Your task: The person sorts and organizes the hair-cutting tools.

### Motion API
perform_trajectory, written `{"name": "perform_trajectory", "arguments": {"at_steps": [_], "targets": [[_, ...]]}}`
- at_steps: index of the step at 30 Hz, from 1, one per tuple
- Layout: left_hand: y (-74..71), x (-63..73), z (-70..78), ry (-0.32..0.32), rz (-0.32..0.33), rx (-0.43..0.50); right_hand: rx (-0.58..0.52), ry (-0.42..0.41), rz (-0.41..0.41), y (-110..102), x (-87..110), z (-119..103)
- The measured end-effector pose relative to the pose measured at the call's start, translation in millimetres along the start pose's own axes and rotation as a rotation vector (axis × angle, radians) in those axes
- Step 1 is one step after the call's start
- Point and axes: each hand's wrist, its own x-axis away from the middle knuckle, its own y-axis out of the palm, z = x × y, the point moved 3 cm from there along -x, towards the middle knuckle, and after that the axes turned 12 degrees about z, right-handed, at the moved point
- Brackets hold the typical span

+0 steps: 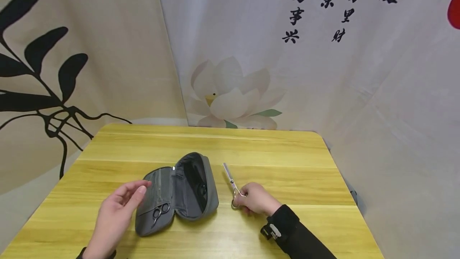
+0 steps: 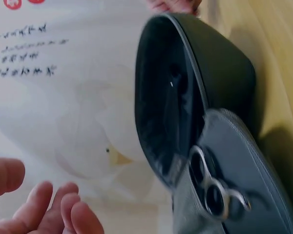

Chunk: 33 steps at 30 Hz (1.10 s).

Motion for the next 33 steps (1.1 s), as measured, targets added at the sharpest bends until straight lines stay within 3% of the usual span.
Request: {"name": "perform_trajectory", "arguments": {"at_steps": [4,10,16,21,25,29,33], "targets": [[8.6,6.1,10.6,0.006,-0.097,-0.016,-0.192,0.002,-0.002,-7.1,3.0,-16.3],[37.6,13.4,30.7,0.036,-0.274,0.112,-0.351,-0.123,0.035,-9.8,14.0,-77.3],[69.7,12.4,48.1,0.001,-0.314,0.211,-0.328,-0.315,0.114,7.5,29.2,-122.0],[79.7,9.1,53.4,-0.084,-0.312,0.334,-0.269,-0.402,0.109,20.3,38.2,-135.5],[81.9,5.7,49.4,-0.119,-0.402,0.428,-0.284,-0.38,0.08,25.1,40.0,-135.8],[82.0,1.2,41.7,-0.148,-0.503,0.559,-0.361,-0.323,0.001,29.9,38.8,-133.1],[83.4,-2.8,35.6,-0.181,-0.562,0.691,-0.435,-0.261,-0.098,37.1,37.6,-131.4]]}}
